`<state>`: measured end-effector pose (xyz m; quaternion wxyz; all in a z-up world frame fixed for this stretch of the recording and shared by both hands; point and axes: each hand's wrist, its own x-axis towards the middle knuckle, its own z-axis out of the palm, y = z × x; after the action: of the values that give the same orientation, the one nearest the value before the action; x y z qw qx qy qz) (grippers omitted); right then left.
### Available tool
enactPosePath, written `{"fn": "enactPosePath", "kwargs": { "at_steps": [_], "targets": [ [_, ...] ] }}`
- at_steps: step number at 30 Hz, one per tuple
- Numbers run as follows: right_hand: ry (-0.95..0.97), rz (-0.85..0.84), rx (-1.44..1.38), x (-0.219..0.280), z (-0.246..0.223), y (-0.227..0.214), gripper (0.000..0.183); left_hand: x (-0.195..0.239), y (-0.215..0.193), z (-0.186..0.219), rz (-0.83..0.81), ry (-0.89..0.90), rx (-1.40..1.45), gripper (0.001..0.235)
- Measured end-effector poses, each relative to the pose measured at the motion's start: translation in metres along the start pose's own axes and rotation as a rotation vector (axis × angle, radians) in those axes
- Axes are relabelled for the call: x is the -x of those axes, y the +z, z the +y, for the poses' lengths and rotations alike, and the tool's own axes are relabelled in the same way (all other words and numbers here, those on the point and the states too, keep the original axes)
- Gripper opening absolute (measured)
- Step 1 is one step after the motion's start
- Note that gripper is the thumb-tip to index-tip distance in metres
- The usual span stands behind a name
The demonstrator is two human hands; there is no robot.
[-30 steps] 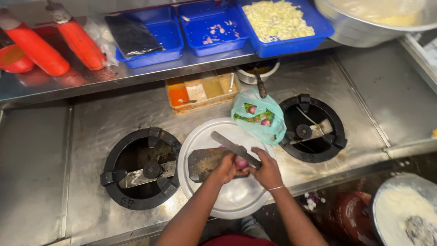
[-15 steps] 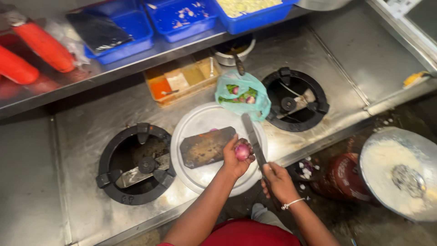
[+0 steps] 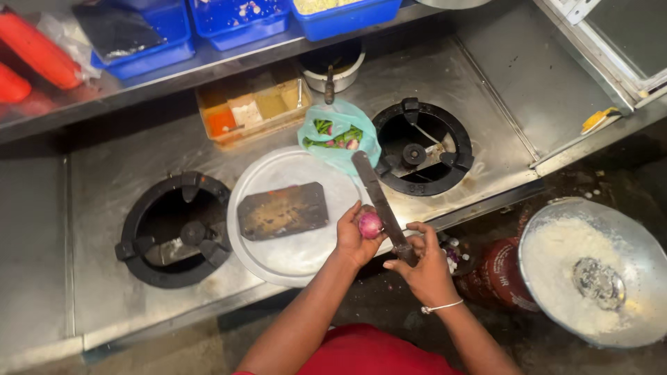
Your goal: The person uses a large knife to peel and chop red onions on a metal lid placed over a gas stove burner. They repeatedly slice the onions into small pieces, which fall onto the floor and into a nearby container.
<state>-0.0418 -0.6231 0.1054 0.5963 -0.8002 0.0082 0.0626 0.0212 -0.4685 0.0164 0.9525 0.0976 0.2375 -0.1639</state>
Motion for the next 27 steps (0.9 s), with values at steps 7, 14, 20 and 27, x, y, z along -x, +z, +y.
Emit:
{"fn": "enactPosePath", "kwargs": {
  "at_steps": [7, 14, 20, 27],
  "targets": [
    [-0.456, 0.239, 0.336, 0.01, 0.024, -0.098, 0.054, -0.02, 0.026, -0.084, -0.199, -0.044, 0.034, 0.022],
    [0.056, -0.196, -0.663, 0.004, 0.047, -0.164, 0.038, -0.035, 0.056, -0.141, -0.136, 0.161, -0.099, 0.037],
    [-0.014, -0.116, -0.332, -0.01, 0.044, -0.164, 0.024, -0.033, 0.073, -0.164, -0.064, 0.191, -0.085, 0.024],
    [-0.165, -0.037, 0.137, -0.017, 0.008, -0.149, 0.035, -0.028, 0.07, -0.164, -0.129, 0.26, -0.175, 0.022]
  ]
}}
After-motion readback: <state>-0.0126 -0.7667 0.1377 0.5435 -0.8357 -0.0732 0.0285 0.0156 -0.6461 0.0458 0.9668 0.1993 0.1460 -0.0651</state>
